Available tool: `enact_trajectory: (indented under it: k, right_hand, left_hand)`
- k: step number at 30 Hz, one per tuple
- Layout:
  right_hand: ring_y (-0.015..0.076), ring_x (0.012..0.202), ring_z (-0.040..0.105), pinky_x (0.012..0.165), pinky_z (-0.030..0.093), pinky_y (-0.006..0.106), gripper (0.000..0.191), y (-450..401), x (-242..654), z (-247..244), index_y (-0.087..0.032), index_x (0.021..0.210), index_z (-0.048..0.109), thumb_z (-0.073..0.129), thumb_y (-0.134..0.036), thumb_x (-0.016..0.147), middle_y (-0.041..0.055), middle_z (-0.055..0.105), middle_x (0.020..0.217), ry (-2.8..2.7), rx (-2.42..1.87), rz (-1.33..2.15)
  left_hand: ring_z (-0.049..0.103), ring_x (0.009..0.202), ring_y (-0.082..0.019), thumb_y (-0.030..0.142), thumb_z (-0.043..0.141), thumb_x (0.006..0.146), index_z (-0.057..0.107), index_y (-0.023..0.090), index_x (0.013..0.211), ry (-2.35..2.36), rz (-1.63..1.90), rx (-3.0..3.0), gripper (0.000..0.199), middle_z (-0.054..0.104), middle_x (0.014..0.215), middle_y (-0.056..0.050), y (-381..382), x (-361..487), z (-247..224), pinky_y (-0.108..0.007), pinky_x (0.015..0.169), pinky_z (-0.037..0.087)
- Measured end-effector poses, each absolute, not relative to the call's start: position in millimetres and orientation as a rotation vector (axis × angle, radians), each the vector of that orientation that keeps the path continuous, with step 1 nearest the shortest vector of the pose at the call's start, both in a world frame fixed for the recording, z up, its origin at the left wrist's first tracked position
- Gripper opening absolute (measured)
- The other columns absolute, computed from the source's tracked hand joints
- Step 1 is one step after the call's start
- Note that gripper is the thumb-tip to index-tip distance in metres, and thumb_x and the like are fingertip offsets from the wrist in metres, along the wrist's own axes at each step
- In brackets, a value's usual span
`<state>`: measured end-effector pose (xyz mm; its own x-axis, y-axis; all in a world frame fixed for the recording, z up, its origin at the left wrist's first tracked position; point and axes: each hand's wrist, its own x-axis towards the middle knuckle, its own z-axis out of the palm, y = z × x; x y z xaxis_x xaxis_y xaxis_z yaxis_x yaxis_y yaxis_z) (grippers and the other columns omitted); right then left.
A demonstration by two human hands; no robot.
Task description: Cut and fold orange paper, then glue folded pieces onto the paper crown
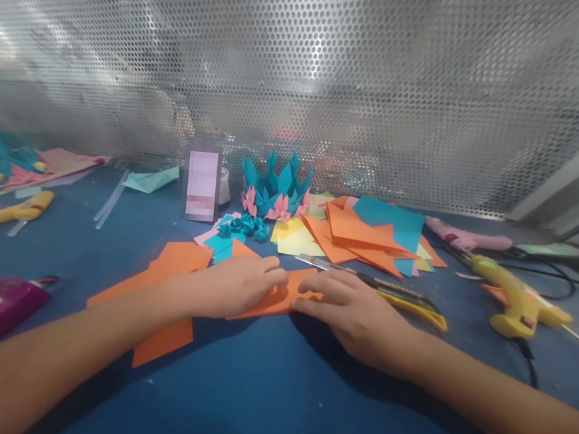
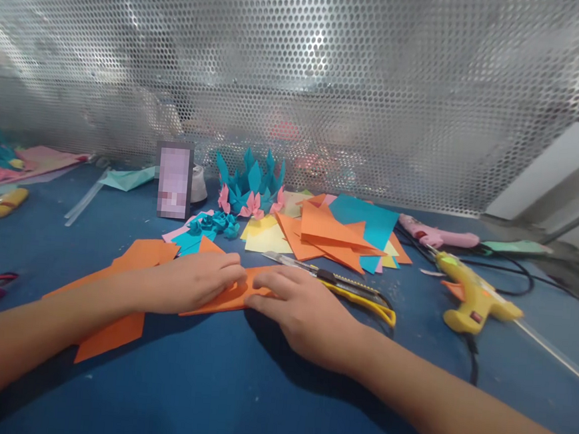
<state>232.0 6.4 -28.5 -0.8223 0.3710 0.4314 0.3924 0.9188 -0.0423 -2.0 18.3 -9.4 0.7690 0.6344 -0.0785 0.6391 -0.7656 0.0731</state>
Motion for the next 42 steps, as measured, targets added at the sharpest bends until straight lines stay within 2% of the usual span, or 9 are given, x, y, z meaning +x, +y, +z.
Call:
enact_trajectory:
  k: [4, 14, 20, 28, 34, 38, 42]
  right_hand:
    - [0.0169, 0.085, 0.054, 0.080, 0.049, 0.033, 0.043, 7, 230, -33, -0.015, 0.119, 0.058, 0.028, -0.006, 0.090, 0.0096, 0.063, 0.099, -2.774, -0.485, 0.028]
    - [0.0170, 0.086, 0.054, 0.078, 0.048, 0.033, 0.046, 8, 229, -34, -0.019, 0.123, 0.057, 0.030, -0.004, 0.089, 0.0098, 0.063, 0.098, -2.797, -0.483, 0.074]
    - [0.0191, 0.086, 0.051, 0.077, 0.047, 0.035, 0.049, 6, 229, -30, -0.014, 0.125, 0.054, 0.030, -0.001, 0.085, 0.0112, 0.061, 0.102, -2.899, -0.481, 0.047]
    - [0.0204, 0.080, 0.048, 0.070, 0.043, 0.034, 0.057, 1, 219, -21, -0.011, 0.128, 0.049, 0.041, 0.001, 0.073, 0.0110, 0.060, 0.101, -3.050, -0.461, -0.115]
    - [0.0195, 0.076, 0.048, 0.063, 0.040, 0.032, 0.062, 0, 206, -13, -0.015, 0.130, 0.047, 0.049, -0.003, 0.069, 0.0092, 0.060, 0.101, -3.102, -0.480, -0.163]
    - [0.0207, 0.085, 0.051, 0.063, 0.040, 0.031, 0.061, 0, 197, -10, -0.017, 0.129, 0.049, 0.050, -0.003, 0.070, 0.0092, 0.060, 0.105, -3.093, -0.424, -0.121]
    - [0.0223, 0.098, 0.050, 0.072, 0.043, 0.032, 0.061, 1, 185, -12, -0.018, 0.130, 0.048, 0.049, -0.003, 0.071, 0.0081, 0.060, 0.111, -3.077, -0.378, -0.060]
  left_hand:
    - [0.033, 0.051, -0.010, 0.005, 0.035, 0.084, 0.049, 0.018, 0.089, 1.045, -0.079, 2.868, 0.019, 0.045, 0.079, 0.000, 18, -2, -8, -0.026, 0.044, 0.018]
    - [0.036, 0.052, -0.010, 0.006, 0.033, 0.086, 0.051, 0.017, 0.092, 1.079, -0.168, 2.852, 0.022, 0.048, 0.082, -0.002, 18, 1, -4, -0.027, 0.045, 0.018]
    - [0.037, 0.052, -0.010, 0.005, 0.032, 0.085, 0.050, 0.017, 0.090, 1.056, -0.140, 2.870, 0.023, 0.048, 0.081, -0.002, 18, 0, -6, -0.026, 0.045, 0.020]
    - [0.039, 0.054, -0.010, 0.007, 0.035, 0.087, 0.049, 0.017, 0.093, 1.047, -0.147, 2.844, 0.019, 0.048, 0.083, -0.001, 19, -2, -5, -0.026, 0.045, 0.020]
    - [0.045, 0.060, -0.011, 0.011, 0.039, 0.087, 0.050, 0.016, 0.095, 1.026, -0.149, 2.765, 0.014, 0.051, 0.088, -0.003, 20, -3, -4, -0.024, 0.048, 0.026]
    - [0.047, 0.063, -0.011, 0.017, 0.039, 0.089, 0.050, 0.017, 0.091, 0.994, -0.097, 2.745, 0.012, 0.052, 0.089, -0.003, 20, -4, -3, -0.023, 0.048, 0.029]
    - [0.049, 0.067, -0.012, 0.017, 0.041, 0.087, 0.050, 0.019, 0.094, 1.007, -0.074, 2.698, 0.012, 0.052, 0.090, -0.003, 19, -4, -1, -0.023, 0.048, 0.029]
